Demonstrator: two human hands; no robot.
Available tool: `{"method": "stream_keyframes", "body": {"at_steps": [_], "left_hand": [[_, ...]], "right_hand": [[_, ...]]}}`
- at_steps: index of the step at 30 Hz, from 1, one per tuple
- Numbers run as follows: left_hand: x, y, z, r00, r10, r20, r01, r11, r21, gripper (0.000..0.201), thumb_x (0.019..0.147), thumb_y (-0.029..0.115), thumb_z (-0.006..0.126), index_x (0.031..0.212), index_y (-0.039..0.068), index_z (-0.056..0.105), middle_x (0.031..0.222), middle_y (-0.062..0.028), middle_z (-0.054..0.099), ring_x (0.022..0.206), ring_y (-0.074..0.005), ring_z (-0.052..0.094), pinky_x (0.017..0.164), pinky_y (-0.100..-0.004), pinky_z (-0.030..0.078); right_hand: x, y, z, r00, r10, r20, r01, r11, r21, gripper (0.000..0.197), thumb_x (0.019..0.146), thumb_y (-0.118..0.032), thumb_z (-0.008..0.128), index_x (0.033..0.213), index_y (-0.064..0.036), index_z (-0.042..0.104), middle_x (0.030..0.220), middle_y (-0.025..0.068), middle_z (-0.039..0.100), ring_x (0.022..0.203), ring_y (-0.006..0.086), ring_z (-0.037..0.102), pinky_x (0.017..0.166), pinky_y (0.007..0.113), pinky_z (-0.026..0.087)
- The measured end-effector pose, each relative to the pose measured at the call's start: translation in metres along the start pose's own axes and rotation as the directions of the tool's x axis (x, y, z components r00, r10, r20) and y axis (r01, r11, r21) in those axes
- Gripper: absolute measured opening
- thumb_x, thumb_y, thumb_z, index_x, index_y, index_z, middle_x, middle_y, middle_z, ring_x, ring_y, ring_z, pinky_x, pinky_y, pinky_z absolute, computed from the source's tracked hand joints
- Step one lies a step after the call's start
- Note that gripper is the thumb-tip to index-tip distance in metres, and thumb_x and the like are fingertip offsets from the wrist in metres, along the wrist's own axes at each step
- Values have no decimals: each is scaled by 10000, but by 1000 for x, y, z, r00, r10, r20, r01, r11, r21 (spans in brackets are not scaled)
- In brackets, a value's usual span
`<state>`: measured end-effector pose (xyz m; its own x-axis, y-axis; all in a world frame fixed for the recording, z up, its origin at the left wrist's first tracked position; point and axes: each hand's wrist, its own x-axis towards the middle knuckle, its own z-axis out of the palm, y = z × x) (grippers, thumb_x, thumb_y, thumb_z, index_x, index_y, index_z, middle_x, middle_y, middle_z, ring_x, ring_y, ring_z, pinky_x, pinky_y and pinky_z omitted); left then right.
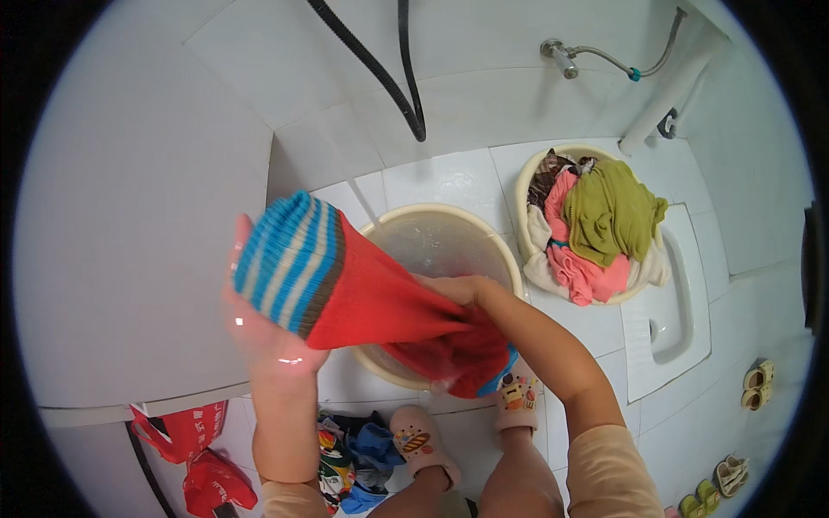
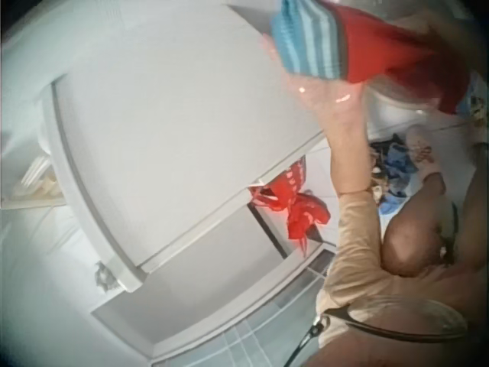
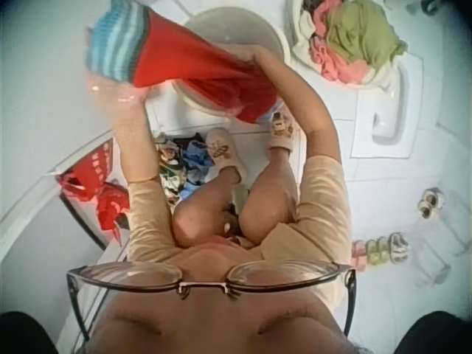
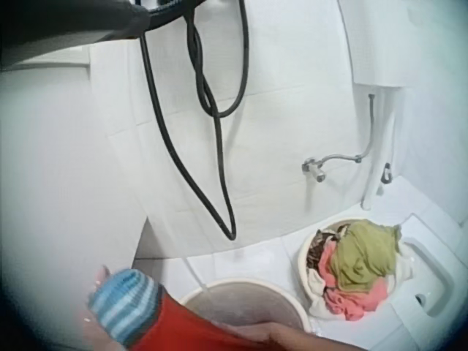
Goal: The person is hand-washing clothes in a bathroom. They wash a red garment, a green garment, and a pink garment one by one in a basin of water, wringing them out and placing them in a second basin.
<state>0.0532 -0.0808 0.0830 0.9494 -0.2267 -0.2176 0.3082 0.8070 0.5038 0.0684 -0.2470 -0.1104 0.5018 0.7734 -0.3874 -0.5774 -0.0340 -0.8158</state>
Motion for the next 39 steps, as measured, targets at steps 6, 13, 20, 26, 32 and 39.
{"method": "stream_keyframes", "body": {"at_steps": [6,13,20,26,32,39], "left_hand": [[23,47,-26,967,218,-130,-193,964,181,360,917,360,393,912,59,589,939,-136,608,920,-267,582,854,-442,461],[53,-10,-167,954,97,-282,-83,995,60,405,906,457,399,924,85,558,962,-96,588,936,-259,555,891,-424,427],[47,-103,-259,924,3,-382,96,966,240,460,893,437,468,1151,56,456,1130,-89,529,1035,-217,513,923,-359,393],[71,-141,-223,970,-148,-192,176,975,136,580,874,512,435,1192,28,472,1131,-129,550,1056,-265,511,940,-387,387],[78,-117,-179,964,-263,27,264,954,-140,561,837,535,467,1112,48,512,1059,-123,565,953,-263,554,855,-402,454],[56,-112,-187,947,-305,101,318,937,-147,486,828,474,503,1088,64,523,1015,-103,582,924,-260,564,831,-404,467]], "right_hand": [[-59,32,-21,966,70,-248,-76,997,-16,825,733,-620,545,1355,-115,346,1335,79,395,1237,218,347,1016,332,293],[-57,27,-39,785,-406,-468,231,893,-387,516,630,-131,720,1103,-14,548,1025,128,586,956,187,551,843,301,432],[29,63,-15,568,-501,-653,-395,530,-750,686,691,-112,594,1321,-212,342,1280,214,385,955,356,557,761,439,489],[26,84,-59,425,-681,-597,-168,589,-791,285,686,-69,566,961,-130,612,1080,83,585,959,262,568,770,374,468],[3,26,83,447,-877,-178,295,332,-896,124,636,-73,592,754,-105,610,1020,17,591,831,219,559,681,309,470],[18,22,95,390,-910,-138,103,193,-976,145,705,-240,590,758,-106,571,906,55,560,736,224,545,540,325,463]]}}
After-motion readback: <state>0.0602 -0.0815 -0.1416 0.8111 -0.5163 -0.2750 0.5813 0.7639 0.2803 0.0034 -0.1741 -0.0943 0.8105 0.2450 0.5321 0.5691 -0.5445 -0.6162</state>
